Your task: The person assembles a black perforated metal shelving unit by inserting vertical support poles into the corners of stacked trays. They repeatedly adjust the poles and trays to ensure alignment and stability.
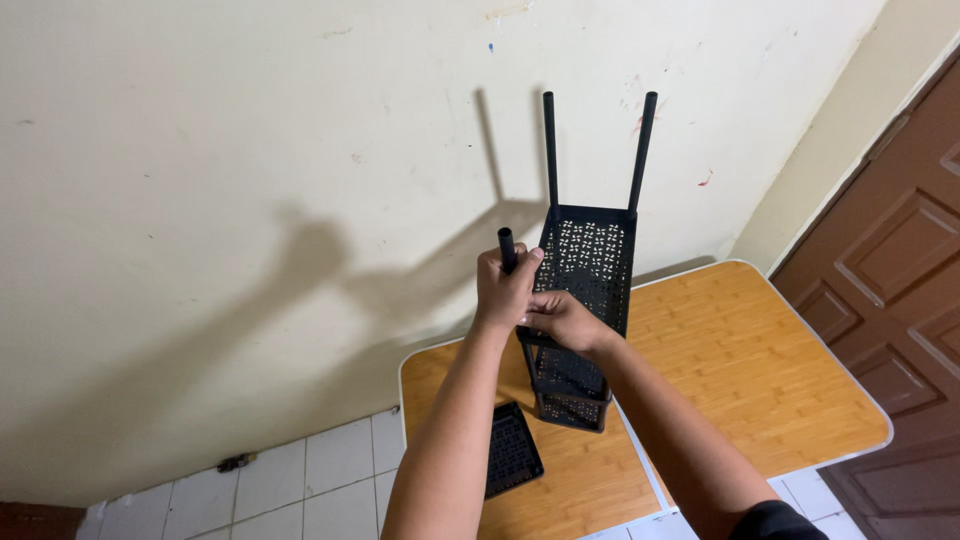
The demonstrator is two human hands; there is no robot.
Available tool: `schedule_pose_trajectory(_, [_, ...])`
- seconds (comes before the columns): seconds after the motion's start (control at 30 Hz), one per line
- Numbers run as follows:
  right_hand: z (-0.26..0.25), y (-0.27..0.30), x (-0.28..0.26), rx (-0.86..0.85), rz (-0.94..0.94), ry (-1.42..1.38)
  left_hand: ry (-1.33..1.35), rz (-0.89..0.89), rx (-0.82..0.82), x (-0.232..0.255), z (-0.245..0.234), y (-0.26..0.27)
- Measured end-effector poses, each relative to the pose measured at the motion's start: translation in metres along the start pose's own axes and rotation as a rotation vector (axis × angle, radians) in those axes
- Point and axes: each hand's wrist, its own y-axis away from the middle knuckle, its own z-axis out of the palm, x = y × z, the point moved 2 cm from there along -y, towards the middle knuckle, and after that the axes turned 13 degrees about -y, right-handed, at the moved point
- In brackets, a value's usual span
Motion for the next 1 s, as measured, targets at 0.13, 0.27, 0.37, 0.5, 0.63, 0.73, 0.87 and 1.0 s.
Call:
schedule_pose_trajectory(0.13, [-0.008,-0.004,0.007,-0.021,0.013,0.034,0.114,-0.080,-0.072,-0.003,-0.002,-0.001])
schedule_pose_trajectory(0.27, [-0.015,-0.012,0.009,-0.088,-0.046,0.015,0.069,-0.034,-0.042,-0.003,-0.001,0.000])
schedule_pose_trajectory(0.37, [-0.016,-0.010,0.014,-0.052,-0.039,0.036,0.040,-0.009,0.018,-0.003,0.003,0.002])
schedule_pose_trajectory(0.5, [-0.013,-0.009,0.012,-0.020,-0.075,0.065,0.034,-0.024,0.087,-0.002,0.003,0.007])
schedule_pose_trajectory(0.63, [-0.008,-0.007,0.008,0.011,-0.148,0.122,-0.113,0.045,0.216,0.002,0.004,0.012])
schedule_pose_trajectory(0.73, [-0.007,-0.005,0.008,0.036,-0.175,0.168,-0.148,0.092,0.282,0.003,0.008,0.016])
schedule_pose_trajectory(0.87, [-0.010,-0.006,0.008,0.053,-0.154,0.216,-0.106,0.095,0.267,0.002,0.011,0.015])
schedule_pose_trajectory(1.0, [-0.011,-0.007,0.008,0.033,-0.188,0.158,-0.137,0.106,0.237,0.003,0.009,0.011])
